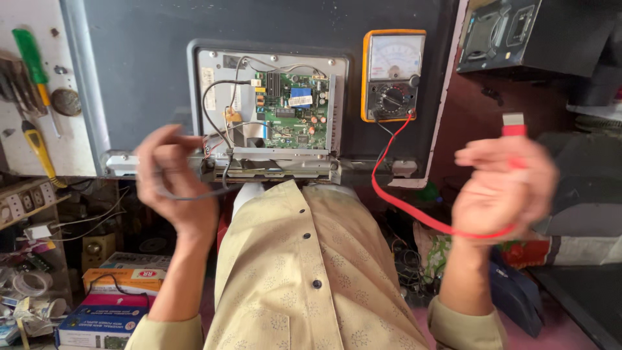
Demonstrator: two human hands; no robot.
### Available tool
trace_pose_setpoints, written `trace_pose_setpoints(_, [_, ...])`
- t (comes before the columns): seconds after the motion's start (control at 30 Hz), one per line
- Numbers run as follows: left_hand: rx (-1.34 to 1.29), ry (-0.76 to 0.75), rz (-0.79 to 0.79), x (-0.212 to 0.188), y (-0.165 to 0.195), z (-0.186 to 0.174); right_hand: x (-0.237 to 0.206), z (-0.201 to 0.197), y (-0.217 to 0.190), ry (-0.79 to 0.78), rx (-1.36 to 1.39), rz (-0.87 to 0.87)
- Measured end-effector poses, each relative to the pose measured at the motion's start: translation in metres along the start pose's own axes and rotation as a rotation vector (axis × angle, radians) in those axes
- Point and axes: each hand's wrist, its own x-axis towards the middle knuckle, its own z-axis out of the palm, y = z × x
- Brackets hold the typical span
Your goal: The person positions an opened television face-down on a workbench with its mainboard exposed, then picks up an analog multimeter, sets it on the bench, and probes various points on the circuit board with the red and black test leads, repositioning the probes across different components to test the board.
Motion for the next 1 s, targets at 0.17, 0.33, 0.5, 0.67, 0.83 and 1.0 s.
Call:
trace_pose_setpoints(0.17, [0.058,-0.561,0.101,-0.034,-0.015,0.041,-0.044,0.057,0.034,-0.407,0.061,0.217])
trace_pose_setpoints(0.33, [0.055,-0.460,0.120,-0.048,-0.042,0.064,-0.069,0.088,0.088,-0.408,0.042,0.369])
trace_pose_setpoints(0.5, [0.054,-0.429,0.128,-0.052,-0.056,0.077,-0.073,0.097,0.105,-0.423,0.035,0.455])
trace_pose_setpoints(0.67, [0.109,-0.467,0.171,-0.053,-0.062,0.081,-0.066,0.110,0.098,-0.440,-0.112,0.332])
trace_pose_setpoints(0.83, [0.168,-0.505,0.172,-0.053,-0.065,0.086,-0.058,0.122,0.089,-0.458,-0.294,0.209])
trace_pose_setpoints(1.0, [0.198,-0.550,0.205,-0.050,-0.065,0.089,-0.052,0.127,0.086,-0.472,-0.365,0.135])
